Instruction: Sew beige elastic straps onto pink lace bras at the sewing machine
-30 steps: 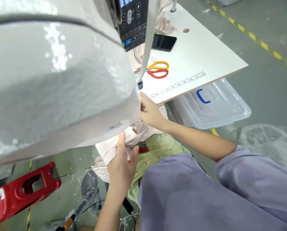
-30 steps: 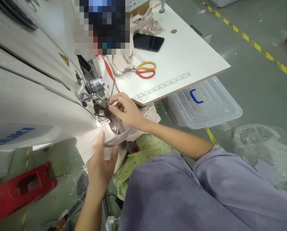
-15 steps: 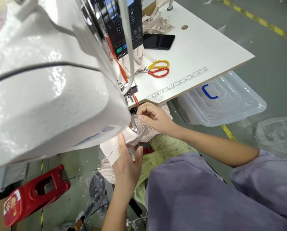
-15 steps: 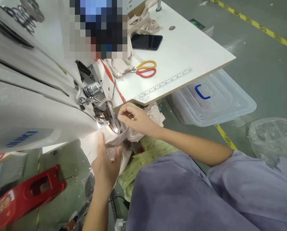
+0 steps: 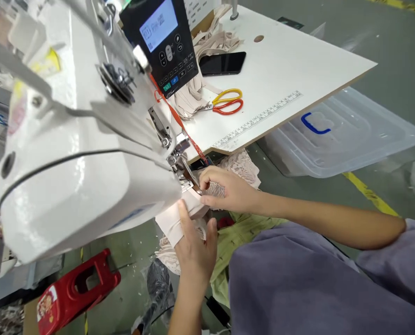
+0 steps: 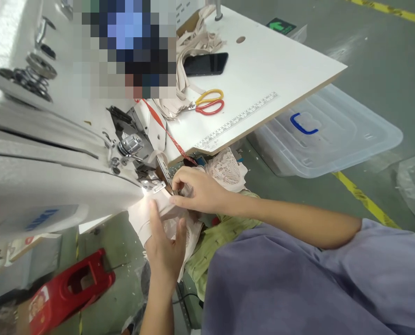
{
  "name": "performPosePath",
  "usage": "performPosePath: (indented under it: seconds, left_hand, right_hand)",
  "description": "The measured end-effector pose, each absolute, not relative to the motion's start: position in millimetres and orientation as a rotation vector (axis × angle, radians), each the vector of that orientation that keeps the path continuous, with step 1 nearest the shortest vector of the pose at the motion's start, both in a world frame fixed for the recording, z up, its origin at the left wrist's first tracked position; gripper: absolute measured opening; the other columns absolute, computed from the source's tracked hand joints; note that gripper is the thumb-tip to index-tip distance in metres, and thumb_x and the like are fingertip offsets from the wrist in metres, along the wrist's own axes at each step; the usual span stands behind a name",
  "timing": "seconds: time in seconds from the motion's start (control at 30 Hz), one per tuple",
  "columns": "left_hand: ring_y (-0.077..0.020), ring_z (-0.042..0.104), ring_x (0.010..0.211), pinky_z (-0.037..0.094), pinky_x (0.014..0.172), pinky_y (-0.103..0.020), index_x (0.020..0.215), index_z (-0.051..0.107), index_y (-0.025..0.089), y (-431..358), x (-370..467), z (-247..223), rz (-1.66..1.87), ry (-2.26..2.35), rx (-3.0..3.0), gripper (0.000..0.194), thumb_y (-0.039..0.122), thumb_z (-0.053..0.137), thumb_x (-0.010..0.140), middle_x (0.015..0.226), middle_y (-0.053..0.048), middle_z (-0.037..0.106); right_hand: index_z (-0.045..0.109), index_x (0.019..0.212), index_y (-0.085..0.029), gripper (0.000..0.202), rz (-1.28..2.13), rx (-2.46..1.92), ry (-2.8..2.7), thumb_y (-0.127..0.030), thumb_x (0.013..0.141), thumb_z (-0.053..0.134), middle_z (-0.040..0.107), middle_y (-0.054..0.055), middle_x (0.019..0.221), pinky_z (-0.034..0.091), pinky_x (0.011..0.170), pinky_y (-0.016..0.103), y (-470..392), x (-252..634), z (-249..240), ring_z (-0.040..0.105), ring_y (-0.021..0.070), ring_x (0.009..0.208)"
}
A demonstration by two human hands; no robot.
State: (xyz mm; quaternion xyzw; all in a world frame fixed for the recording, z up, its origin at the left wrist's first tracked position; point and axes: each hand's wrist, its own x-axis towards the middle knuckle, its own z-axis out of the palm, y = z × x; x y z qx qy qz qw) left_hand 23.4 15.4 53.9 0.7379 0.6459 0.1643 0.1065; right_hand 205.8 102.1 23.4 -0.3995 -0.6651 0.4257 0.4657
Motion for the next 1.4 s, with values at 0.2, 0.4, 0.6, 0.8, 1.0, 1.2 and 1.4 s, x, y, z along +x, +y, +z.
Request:
performPosePath:
  seconds: [0.2, 0.4, 0.6, 0.8, 1.0, 1.2, 1.4]
  left_hand:
    - [-0.0354, 0.076, 0.09, 0.06, 0.068, -0.042, 0.164, 0.01, 0.014, 14.2, 24.3, 53.0, 0.479, 1.936, 2.096, 0.094, 0.047, 0.062, 0.093, 0.133, -0.028, 0.064]
    - [-0.0326, 0.077, 0.086, 0.06, 0.061, -0.038, 0.164, 0.001, 0.015, 4.5, 35.5, 47.3, 0.458, 1.913, 2.042, 0.091, 0.045, 0.056, 0.097, 0.13, -0.027, 0.067]
    - [-0.0376, 0.051, 0.14, 0.053, 0.105, -0.05, 0.163, 0.002, 0.01, -35.4, 68.7, 37.7, 0.49, 1.574, 2.116, 0.093, 0.041, 0.059, 0.096, 0.156, -0.031, 0.04]
    - [-0.0188, 0.075, 0.085, 0.062, 0.08, -0.034, 0.156, 0.027, 0.022, -41.7, 53.7, 49.6, 0.673, 1.186, 1.808, 0.063, 0.028, 0.054, 0.099, 0.095, -0.005, 0.077]
    - [-0.0306, 0.045, 0.143, 0.04, 0.116, -0.052, 0.151, 0.037, 0.02, -0.8, 39.5, 74.3, 0.828, 1.231, 2.18, 0.061, 0.027, 0.059, 0.095, 0.149, -0.017, 0.052]
    - [-0.0191, 0.067, 0.097, 0.054, 0.093, -0.036, 0.117, 0.058, 0.021, 22.6, 35.6, 69.6, 0.698, 1.053, 2.277, 0.028, 0.02, 0.063, 0.09, 0.099, -0.006, 0.07]
    - [-0.0139, 0.058, 0.063, 0.053, 0.075, -0.031, 0.093, 0.06, 0.021, 19.2, 27.3, 47.5, 1.16, 0.907, 2.774, 0.018, 0.006, 0.068, 0.085, 0.063, 0.004, 0.06]
  right_hand:
    - [0.057, 0.089, -0.021, 0.024, 1.04, -1.046, -1.626, -0.041, 0.085, 0.07, 0.062, 0.003, 0.092, 0.044, 0.079, 0.033, 98.5, 207.6, 27.3, 0.058, 0.0189, 0.087]
    - [0.058, 0.092, -0.021, 0.027, 0.987, -1.122, -1.653, -0.043, 0.084, 0.071, 0.065, 0.004, 0.093, 0.043, 0.077, 0.033, 87.7, 205.3, 34.5, 0.059, 0.0201, 0.086]
    - [0.064, 0.082, -0.019, 0.026, 1.199, -1.11, -1.6, -0.039, 0.096, 0.056, 0.062, 0.003, 0.082, 0.044, 0.072, 0.031, 59.9, 227.9, 31.7, 0.057, 0.0181, 0.079]
    - [0.064, 0.08, -0.018, 0.025, 1.481, -1.066, -1.398, -0.036, 0.094, 0.055, 0.057, 0.002, 0.078, 0.041, 0.06, 0.027, 45.8, 259.3, 40.7, 0.053, 0.0144, 0.068]
    - [0.06, 0.075, -0.019, 0.019, 1.342, -0.901, -1.724, -0.025, 0.091, 0.053, 0.057, 0.0, 0.072, 0.041, 0.066, 0.028, 47.3, 260.8, 49.3, 0.053, 0.0144, 0.07]
    - [0.059, 0.075, -0.021, 0.016, 0.885, -0.826, -2.164, -0.018, 0.089, 0.052, 0.049, -0.002, 0.065, 0.034, 0.061, 0.028, 44.4, 257.8, 50.3, 0.046, 0.013, 0.062]
    - [0.064, 0.081, -0.022, 0.018, 0.216, -0.761, -2.294, -0.022, 0.097, 0.055, 0.055, -0.001, 0.064, 0.034, 0.064, 0.031, 42.8, 255.8, 39.4, 0.046, 0.0158, 0.065]
